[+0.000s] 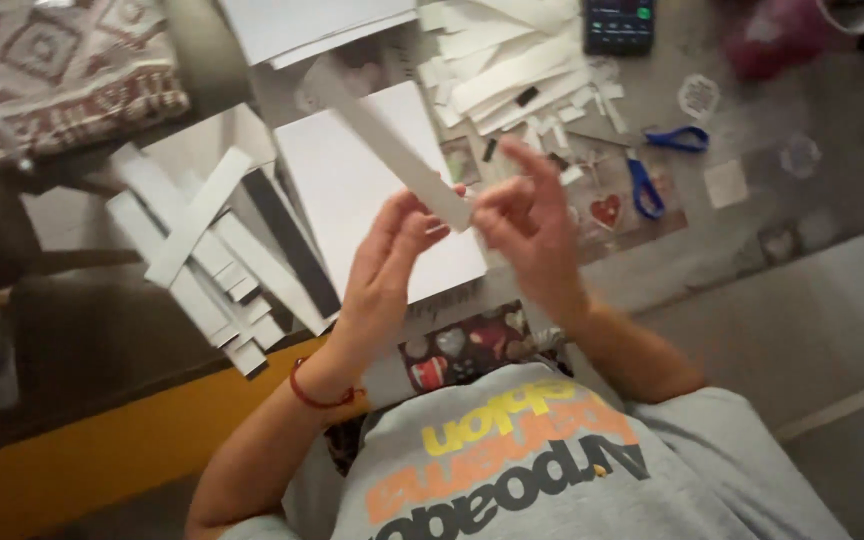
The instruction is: The person is cutting black paper strips and adhering them to white cardstock to prepare sheets for a printing or stationery project.
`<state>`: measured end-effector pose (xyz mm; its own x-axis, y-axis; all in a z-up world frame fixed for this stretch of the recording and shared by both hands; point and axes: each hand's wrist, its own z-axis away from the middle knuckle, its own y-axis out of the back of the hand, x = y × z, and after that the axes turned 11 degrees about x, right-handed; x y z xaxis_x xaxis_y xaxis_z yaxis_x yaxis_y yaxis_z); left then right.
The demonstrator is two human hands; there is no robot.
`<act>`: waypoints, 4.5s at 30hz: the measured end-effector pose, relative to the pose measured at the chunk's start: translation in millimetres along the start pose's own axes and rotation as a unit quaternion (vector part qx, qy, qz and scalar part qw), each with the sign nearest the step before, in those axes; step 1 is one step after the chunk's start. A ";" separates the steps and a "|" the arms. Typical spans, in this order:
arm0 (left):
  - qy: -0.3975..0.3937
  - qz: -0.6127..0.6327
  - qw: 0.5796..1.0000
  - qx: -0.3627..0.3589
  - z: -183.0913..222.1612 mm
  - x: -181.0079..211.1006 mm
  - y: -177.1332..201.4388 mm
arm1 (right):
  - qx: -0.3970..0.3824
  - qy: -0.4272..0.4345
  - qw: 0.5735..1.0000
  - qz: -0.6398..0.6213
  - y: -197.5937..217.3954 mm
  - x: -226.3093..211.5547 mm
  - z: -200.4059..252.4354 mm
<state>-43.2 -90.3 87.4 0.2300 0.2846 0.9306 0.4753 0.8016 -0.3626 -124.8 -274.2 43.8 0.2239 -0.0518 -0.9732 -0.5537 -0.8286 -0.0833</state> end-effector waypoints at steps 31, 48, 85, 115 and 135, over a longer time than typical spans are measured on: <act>-0.102 -0.465 0.876 -0.078 -126.2 -27.1 14.0 | -0.114 0.243 0.500 0.823 244.0 26.2 -37.9; 0.006 -0.311 0.941 -0.134 -128.5 -8.5 8.9 | -0.107 -0.203 0.951 0.208 127.1 -15.8 -25.8; -0.013 -0.331 0.936 -0.119 -140.7 -21.4 10.1 | 0.005 -0.104 0.972 0.209 120.1 -19.3 -38.0; -0.110 -0.127 0.986 -0.008 -66.6 -14.9 -5.4 | -0.125 0.191 0.953 0.200 0.7 -29.6 -96.4; -0.088 0.027 0.996 -0.022 -65.8 -56.3 -17.3 | 0.029 0.368 0.870 0.328 -9.9 -9.0 -74.3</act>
<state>-8.5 -154.8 38.0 0.1057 0.4172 0.9027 0.5047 0.7596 -0.4102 -61.7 -307.0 69.3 0.2855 -0.8631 -0.4167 -0.7907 -0.4578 0.4065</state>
